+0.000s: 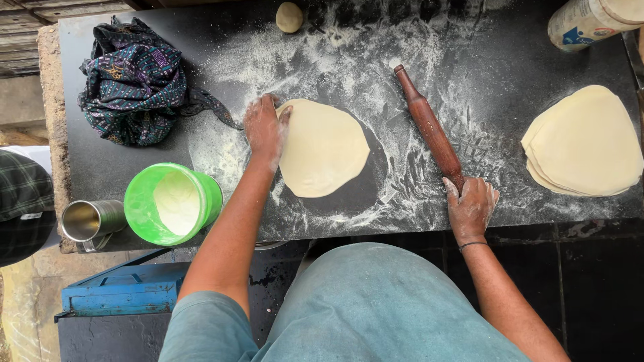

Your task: The person places a ball of dough on a floured black stone counter and flattens it by hand, then rolls it out with a wooden rolling pin, turning and repositioning the dough between passes. Finished flat discs are stacked on the right side of the counter, and the person dips dough in a green bowl of flour and wipes the surface with a cloth between pieces.

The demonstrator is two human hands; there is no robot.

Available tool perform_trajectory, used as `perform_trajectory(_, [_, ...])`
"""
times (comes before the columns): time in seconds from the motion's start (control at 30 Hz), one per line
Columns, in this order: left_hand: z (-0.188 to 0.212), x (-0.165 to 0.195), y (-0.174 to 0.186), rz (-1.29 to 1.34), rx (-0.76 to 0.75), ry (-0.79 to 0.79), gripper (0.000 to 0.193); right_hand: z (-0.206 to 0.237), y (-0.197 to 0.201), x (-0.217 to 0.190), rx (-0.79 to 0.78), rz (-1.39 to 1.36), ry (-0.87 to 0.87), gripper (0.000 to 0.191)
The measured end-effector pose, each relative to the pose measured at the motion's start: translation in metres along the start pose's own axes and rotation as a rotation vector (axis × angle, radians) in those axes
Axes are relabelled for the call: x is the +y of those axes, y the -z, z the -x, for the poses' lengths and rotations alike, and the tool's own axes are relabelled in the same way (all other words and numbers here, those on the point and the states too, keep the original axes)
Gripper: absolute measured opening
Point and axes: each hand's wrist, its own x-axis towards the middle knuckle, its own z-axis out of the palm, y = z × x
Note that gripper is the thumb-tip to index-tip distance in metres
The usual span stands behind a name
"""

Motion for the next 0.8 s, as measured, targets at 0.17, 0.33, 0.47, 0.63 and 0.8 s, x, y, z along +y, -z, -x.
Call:
perform_trajectory(0.17, [0.024,0.006,-0.006,-0.391,-0.33,-0.421,0.097,0.0,0.001,0.003,0.011,-0.05,0.016,0.038])
perform_trajectory(0.33, [0.09,0.061,-0.035,-0.339,-0.329,-0.068,0.102,-0.004,0.006,-0.013,-0.052,-0.18,0.16,0.038])
perform_trajectory(0.47, [0.142,0.054,-0.049,0.368,0.142,-0.02,0.091,0.002,0.003,-0.05,-0.349,-0.16,0.335,0.041])
perform_trajectory(0.63, [0.127,-0.043,-0.011,-0.003,0.048,0.004,0.058,0.016,0.007,-0.095,-0.379,-0.097,0.526,0.058])
perform_trajectory(0.8, [0.029,-0.038,-0.025,0.08,0.105,-0.079,0.059,-0.074,-0.008,-0.126,-0.326,-0.06,0.188,0.066])
